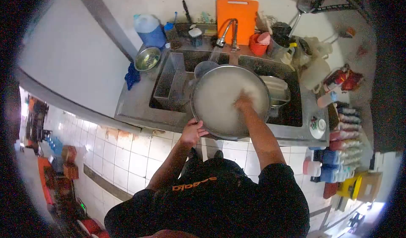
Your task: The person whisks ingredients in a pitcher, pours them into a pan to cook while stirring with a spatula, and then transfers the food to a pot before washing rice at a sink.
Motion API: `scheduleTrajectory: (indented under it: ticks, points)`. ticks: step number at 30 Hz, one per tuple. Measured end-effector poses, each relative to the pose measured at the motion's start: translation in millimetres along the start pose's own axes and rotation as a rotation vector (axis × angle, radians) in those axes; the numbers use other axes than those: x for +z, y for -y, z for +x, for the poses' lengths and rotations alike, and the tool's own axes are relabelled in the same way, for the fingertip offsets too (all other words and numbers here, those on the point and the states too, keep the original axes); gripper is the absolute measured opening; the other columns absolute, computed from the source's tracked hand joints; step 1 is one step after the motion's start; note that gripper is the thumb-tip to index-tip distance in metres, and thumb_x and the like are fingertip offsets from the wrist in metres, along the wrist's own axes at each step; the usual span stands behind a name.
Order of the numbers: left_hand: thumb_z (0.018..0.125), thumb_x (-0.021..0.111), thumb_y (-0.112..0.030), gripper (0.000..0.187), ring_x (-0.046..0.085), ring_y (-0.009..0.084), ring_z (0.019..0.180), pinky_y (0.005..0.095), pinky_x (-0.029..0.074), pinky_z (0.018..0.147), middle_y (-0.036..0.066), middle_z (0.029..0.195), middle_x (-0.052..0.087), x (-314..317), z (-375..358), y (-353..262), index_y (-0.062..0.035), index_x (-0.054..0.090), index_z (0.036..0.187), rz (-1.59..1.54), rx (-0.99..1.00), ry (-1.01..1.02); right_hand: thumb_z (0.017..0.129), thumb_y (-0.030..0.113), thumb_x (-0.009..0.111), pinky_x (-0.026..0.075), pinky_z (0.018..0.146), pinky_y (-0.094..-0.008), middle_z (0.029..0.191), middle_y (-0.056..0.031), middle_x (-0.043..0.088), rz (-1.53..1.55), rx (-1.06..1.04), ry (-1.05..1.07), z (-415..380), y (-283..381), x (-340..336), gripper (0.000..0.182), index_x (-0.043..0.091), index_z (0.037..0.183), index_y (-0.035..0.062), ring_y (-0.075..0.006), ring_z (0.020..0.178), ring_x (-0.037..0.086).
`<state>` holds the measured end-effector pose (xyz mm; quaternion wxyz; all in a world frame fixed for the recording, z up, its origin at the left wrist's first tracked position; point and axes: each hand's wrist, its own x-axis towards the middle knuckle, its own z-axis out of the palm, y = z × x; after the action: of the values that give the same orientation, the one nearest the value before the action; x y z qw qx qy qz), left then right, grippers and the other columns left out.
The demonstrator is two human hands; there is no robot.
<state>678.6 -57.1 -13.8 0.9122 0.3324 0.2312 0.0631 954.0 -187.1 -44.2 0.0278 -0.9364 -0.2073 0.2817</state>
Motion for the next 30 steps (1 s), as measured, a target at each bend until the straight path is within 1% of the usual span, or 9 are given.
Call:
scheduleTrajectory:
  ticks: [6, 7, 8, 10, 14, 15, 18, 26, 30]
  points:
    - [0.086, 0.055, -0.019, 0.020, 0.057, 0.0272, 0.095, 0.0456, 0.048, 0.080, 0.008, 0.098, 0.059, -10.5, 15.8, 18.1, -0.0095, 0.056, 0.103, 0.043, -0.026, -0.088, 0.074, 0.049, 0.060, 0.013, 0.107, -0.0506, 0.143, -0.0164, 0.024, -0.059, 0.039, -0.247, 122.4, -30.9, 81.7, 0.077, 0.035, 0.135, 0.0084, -0.0346, 0.134, 0.016]
    - [0.086, 0.054, -0.022, 0.018, 0.055, 0.0281, 0.101, 0.0481, 0.044, 0.085, 0.008, 0.095, 0.062, -11.7, 16.7, 20.3, -0.0111, 0.060, 0.098, 0.066, -0.040, -0.123, 0.080, 0.040, 0.058, 0.014, 0.107, -0.0457, 0.145, -0.0163, 0.019, -0.358, -0.106, -0.534, 186.5, -87.1, 126.8, 0.086, 0.008, 0.142, 0.0095, -0.0340, 0.131, 0.025]
    - [0.086, 0.054, -0.022, 0.018, 0.055, 0.0281, 0.101, 0.0481, 0.044, 0.085, 0.008, 0.095, 0.062, -27.2, 22.0, 28.1, -0.0111, 0.060, 0.098, 0.041, 0.029, -0.168, 0.083, 0.041, 0.053, 0.014, 0.108, -0.0445, 0.145, -0.0140, 0.020, -0.446, -0.086, -0.416, 149.5, -66.2, 97.8, 0.076, 0.014, 0.141, 0.0103, -0.0306, 0.132, 0.023]
    - [0.083, 0.058, -0.019, 0.020, 0.057, 0.0255, 0.091, 0.0451, 0.048, 0.080, 0.009, 0.094, 0.058, -56.2, 38.7, 38.0, -0.0074, 0.054, 0.099, 0.696, 0.704, 0.261, 0.089, 0.043, 0.042, 0.013, 0.109, -0.0421, 0.146, -0.0094, 0.021, -0.614, -0.074, -0.175, 63.6, -21.5, 31.6, 0.060, 0.027, 0.139, 0.0119, -0.0238, 0.134, 0.019]
    - [0.080, 0.064, -0.021, 0.029, 0.056, 0.0247, 0.078, 0.0419, 0.049, 0.077, 0.010, 0.093, 0.057, -13.5, 24.0, 17.4, -0.0051, 0.048, 0.098, 0.057, 0.002, 0.109, 0.092, 0.045, 0.034, 0.007, 0.110, -0.0337, 0.147, -0.0060, 0.015, -0.550, -0.054, -0.103, 64.2, -22.5, 5.2, 0.062, 0.018, 0.141, 0.0123, -0.0210, 0.136, 0.012]
    - [0.084, 0.059, -0.015, 0.022, 0.058, 0.0254, 0.078, 0.0416, 0.053, 0.072, 0.012, 0.094, 0.055, 12.6, 8.9, 3.8, -0.0043, 0.046, 0.099, 0.078, 0.002, -0.121, 0.092, 0.046, 0.033, 0.006, 0.111, -0.0316, 0.148, -0.0052, 0.014, -0.531, -0.035, -0.066, 63.5, -23.0, -0.9, 0.062, 0.016, 0.142, 0.0124, -0.0202, 0.136, 0.010]
    - [0.085, 0.057, -0.016, 0.025, 0.058, 0.0287, 0.084, 0.0436, 0.053, 0.074, 0.015, 0.098, 0.053, 17.3, 7.4, 0.0, -0.0017, 0.044, 0.101, 0.110, -0.002, -0.124, 0.090, 0.044, 0.037, 0.011, 0.108, -0.0330, 0.144, -0.0064, 0.019, -0.447, 0.011, -0.108, 67.9, -30.5, -10.5, 0.062, 0.021, 0.139, 0.0110, -0.0216, 0.133, 0.015]
    - [0.083, 0.059, -0.016, 0.023, 0.056, 0.0250, 0.083, 0.0457, 0.055, 0.069, 0.009, 0.089, 0.046, 9.8, 16.7, 5.5, -0.0036, 0.046, 0.097, 0.111, -0.007, -0.169, 0.082, 0.039, 0.049, 0.024, 0.101, -0.0367, 0.135, -0.0096, 0.032, 1.067, -0.013, 0.102, 30.2, -26.3, -29.5, 0.060, 0.034, 0.131, 0.0074, -0.0251, 0.124, 0.030]
    - [0.083, 0.060, -0.018, 0.024, 0.055, 0.0262, 0.081, 0.0461, 0.055, 0.069, 0.008, 0.087, 0.044, 1.7, 19.2, 11.8, -0.0032, 0.045, 0.095, 0.073, 0.056, -0.065, 0.078, 0.037, 0.055, 0.030, 0.098, -0.0386, 0.131, -0.0112, 0.039, 1.420, -0.072, 0.110, -12.4, -9.1, -52.1, 0.060, 0.040, 0.127, 0.0055, -0.0268, 0.119, 0.037]
